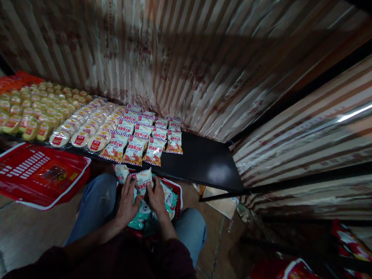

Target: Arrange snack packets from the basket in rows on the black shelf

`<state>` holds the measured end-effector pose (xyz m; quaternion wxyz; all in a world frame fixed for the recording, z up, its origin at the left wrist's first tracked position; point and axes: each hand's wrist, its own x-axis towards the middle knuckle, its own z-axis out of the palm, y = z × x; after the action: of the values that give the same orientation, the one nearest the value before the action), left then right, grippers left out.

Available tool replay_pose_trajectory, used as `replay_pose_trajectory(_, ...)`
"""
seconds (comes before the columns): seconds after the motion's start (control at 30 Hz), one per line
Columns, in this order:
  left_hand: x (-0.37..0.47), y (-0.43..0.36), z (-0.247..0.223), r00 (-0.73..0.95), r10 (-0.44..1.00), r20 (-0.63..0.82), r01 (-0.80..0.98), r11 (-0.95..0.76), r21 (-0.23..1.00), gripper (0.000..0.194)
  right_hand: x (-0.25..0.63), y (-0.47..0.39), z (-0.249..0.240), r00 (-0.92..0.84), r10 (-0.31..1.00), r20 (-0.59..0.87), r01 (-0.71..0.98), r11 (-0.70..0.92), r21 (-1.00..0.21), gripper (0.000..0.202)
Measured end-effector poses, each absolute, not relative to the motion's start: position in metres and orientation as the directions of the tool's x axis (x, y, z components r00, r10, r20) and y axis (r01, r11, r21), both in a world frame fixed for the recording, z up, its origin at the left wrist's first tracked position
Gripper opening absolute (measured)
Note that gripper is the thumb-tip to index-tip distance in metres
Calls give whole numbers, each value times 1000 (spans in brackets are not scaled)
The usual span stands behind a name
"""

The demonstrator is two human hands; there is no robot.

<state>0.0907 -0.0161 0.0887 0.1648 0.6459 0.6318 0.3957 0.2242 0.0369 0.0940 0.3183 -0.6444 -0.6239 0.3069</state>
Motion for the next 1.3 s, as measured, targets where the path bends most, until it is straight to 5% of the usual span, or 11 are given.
replay_pose_trajectory(0.3, 102, -15, 64, -185, 982, 45, 444, 43, 895, 59, 230, 33, 96, -39, 999, 13, 537, 33, -843, 51)
replay_pose_trajectory(0.57, 106, -21, 87, -99, 987, 129, 414, -77, 907, 63, 234, 22, 127, 12, 992, 129, 494, 106, -863, 50)
replay_pose_trajectory(0.93, 121, 0, 126, -102, 981, 165, 363, -117, 924, 56, 249, 27, 140, 108, 994, -14, 358, -52, -932, 51)
replay_pose_trajectory(1.3, 132, 18, 129, 17, 987, 157, 398, -151, 905, 56, 253, 20, 136, 267, 964, -2, 300, -84, -950, 57)
